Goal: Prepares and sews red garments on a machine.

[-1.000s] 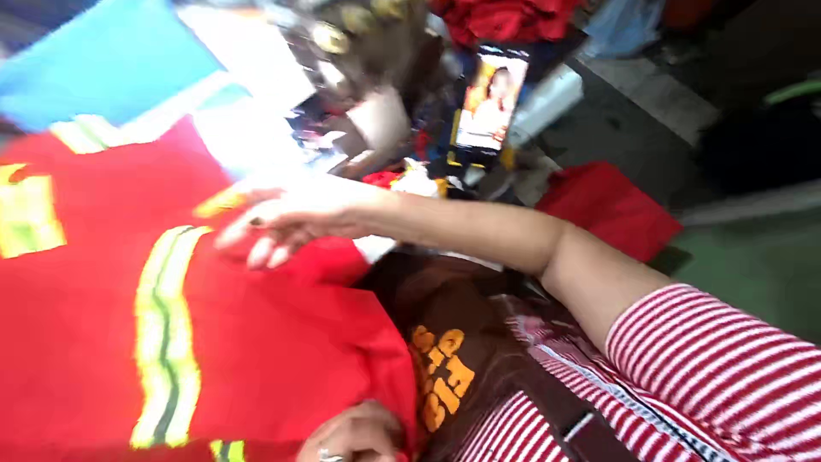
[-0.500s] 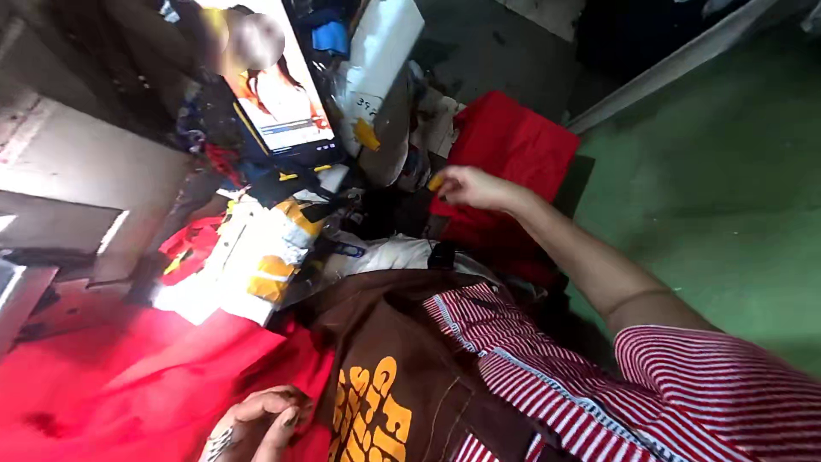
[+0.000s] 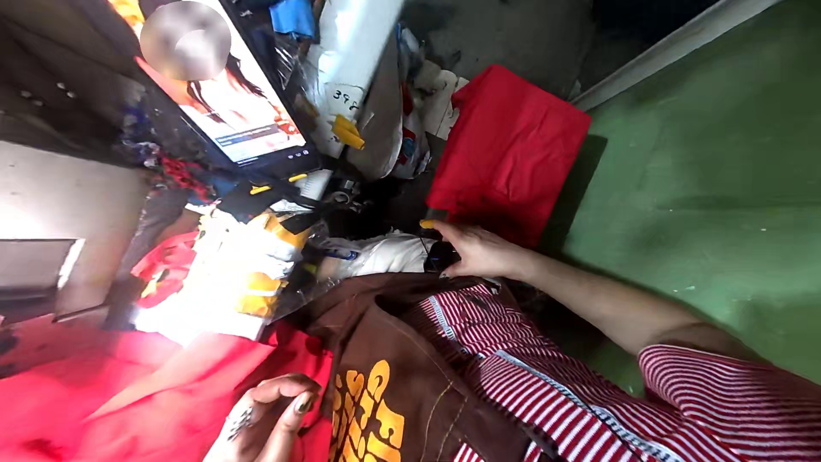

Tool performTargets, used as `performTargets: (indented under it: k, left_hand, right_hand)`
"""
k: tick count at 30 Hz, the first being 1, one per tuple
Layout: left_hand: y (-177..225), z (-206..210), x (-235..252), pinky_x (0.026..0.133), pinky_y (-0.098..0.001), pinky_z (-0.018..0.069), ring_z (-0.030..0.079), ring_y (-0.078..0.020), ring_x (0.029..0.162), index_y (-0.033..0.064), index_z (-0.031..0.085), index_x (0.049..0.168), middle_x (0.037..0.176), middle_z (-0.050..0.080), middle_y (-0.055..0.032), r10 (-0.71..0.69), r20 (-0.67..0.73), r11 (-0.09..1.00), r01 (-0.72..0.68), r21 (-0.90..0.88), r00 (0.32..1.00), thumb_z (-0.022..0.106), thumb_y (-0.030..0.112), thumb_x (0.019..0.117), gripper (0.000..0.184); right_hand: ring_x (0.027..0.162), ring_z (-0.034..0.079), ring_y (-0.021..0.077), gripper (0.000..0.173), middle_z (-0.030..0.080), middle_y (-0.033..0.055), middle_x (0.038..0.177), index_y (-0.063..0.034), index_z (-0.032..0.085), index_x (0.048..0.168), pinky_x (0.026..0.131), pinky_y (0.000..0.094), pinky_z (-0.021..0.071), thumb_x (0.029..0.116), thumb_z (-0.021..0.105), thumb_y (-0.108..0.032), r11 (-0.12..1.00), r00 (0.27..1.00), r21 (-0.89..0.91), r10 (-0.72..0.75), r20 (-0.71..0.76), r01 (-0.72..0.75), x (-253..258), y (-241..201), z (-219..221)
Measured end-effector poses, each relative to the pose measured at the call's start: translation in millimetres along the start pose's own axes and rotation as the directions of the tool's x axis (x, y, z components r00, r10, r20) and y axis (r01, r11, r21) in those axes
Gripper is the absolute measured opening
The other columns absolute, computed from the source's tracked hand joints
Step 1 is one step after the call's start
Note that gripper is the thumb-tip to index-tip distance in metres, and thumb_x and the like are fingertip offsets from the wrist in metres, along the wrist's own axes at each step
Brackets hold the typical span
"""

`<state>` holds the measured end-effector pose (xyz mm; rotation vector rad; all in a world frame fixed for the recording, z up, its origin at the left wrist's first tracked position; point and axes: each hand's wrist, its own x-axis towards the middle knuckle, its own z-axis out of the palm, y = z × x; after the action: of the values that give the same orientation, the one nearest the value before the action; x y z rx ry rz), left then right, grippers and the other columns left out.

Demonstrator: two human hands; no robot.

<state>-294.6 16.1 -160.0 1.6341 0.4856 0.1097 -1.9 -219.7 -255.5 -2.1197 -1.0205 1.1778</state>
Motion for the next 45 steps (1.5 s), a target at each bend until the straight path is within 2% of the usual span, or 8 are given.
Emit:
performTargets:
  k: [6,10,24,29,32,38,43,45]
  left_hand:
    - [-4.2,-2.3,-5.0,0.079,-0.0234,0.0599,0.07,-0.0048,0.088,0.0251,0.067,0.117,0.105,0.072,0.0103,-0.017,-0.008,1.0,0.017,0.007,1.0,0.065,0.018,0.1006,0.018]
    - [-5.6,-1.7,-8.4,0.079,-0.0234,0.06,0.07,-0.0047,0.089,0.0258,0.067,0.117,0.105,0.072,0.0109,-0.026,-0.026,1.0,0.026,-0.013,0.999,0.065,0.018,0.1003,0.018]
    - [-10.6,0.0,-13.8,0.08,-0.0231,0.0598,0.07,-0.0047,0.089,0.0259,0.067,0.116,0.105,0.073,0.0108,-0.005,-0.047,0.999,0.003,-0.041,0.999,0.065,0.018,0.1003,0.018]
    - [-11.6,-0.5,-16.5,0.08,-0.0234,0.0599,0.07,-0.0055,0.089,0.0252,0.067,0.116,0.105,0.073,0.01,-0.005,-0.064,0.999,0.002,-0.051,0.998,0.065,0.017,0.1002,0.018]
    - [-13.7,-2.2,-19.0,0.08,-0.0228,0.0596,0.07,-0.0046,0.089,0.0262,0.067,0.117,0.105,0.073,0.0109,0.008,-0.068,0.998,-0.012,-0.056,0.998,0.065,0.018,0.1006,0.018]
    - [-16.2,-9.5,-30.5,0.08,-0.0235,0.06,0.07,-0.0049,0.09,0.0243,0.066,0.118,0.106,0.073,0.0104,0.029,-0.115,0.998,-0.035,-0.048,0.993,0.064,0.014,0.1004,0.02]
    - [-17.4,-19.6,-39.7,0.078,-0.0224,0.0595,0.07,-0.0038,0.088,0.0244,0.067,0.117,0.104,0.073,0.0117,0.042,-0.167,0.998,-0.048,-0.034,0.985,0.063,0.011,0.1001,0.022]
    - [-19.3,-26.2,-45.8,0.078,-0.0227,0.0592,0.069,-0.0037,0.087,0.0234,0.067,0.115,0.104,0.072,0.0118,0.039,-0.201,0.999,-0.045,-0.025,0.979,0.062,0.01,0.1001,0.021]
  right_hand:
    - [0.126,0.059,0.0348,0.095,0.061,0.0182,0.135,-0.0139,0.038,0.156,0.107,0.0541,0.0459,0.0772,0.09,-0.025,0.996,0.991,-0.06,-0.067,-0.119,0.061,-11.1,-11.7,4.1]
    - [0.124,0.059,0.0346,0.096,0.062,0.018,0.133,-0.0149,0.042,0.155,0.105,0.0529,0.0482,0.0735,0.092,-0.022,0.996,0.981,-0.044,-0.086,-0.172,0.079,-10.7,-10.6,9.1]
    - [0.119,0.059,0.0377,0.099,0.061,0.0204,0.125,-0.0201,0.04,0.156,0.101,0.0526,0.0499,0.0717,0.093,-0.02,0.996,0.987,-0.08,-0.057,-0.148,0.046,-12.3,-20.9,8.7]
    - [0.128,0.056,0.0357,0.103,0.06,0.019,0.135,-0.0184,0.033,0.159,0.108,0.0549,0.0449,0.0745,0.092,-0.024,0.997,0.998,-0.067,-0.052,-0.036,0.05,-5.2,-21.5,-2.1]
    - [0.113,0.063,0.0353,0.104,0.062,0.0213,0.127,-0.0137,0.029,0.161,0.099,0.0549,0.0497,0.0775,0.09,-0.026,0.997,0.996,-0.013,-0.07,0.047,0.071,2.9,-15.8,-9.5]
    - [0.099,0.067,0.0364,0.1,0.065,0.0226,0.117,-0.0177,0.022,0.163,0.09,0.0575,0.0534,0.0848,0.085,-0.022,0.999,0.982,0.032,-0.004,0.187,-0.002,10.3,-14.9,-21.3]
    - [0.098,0.068,0.0358,0.1,0.067,0.0207,0.117,-0.0234,0.019,0.164,0.089,0.0577,0.054,0.0869,0.082,-0.016,0.998,0.964,0.023,0.045,0.262,-0.053,13.1,-18.1,-28.2]
    - [0.099,0.069,0.0358,0.1,0.067,0.0205,0.117,-0.0216,0.019,0.164,0.09,0.0577,0.0539,0.0863,0.083,-0.015,0.999,0.96,0.008,0.05,0.275,-0.054,13.9,-18.4,-29.1]
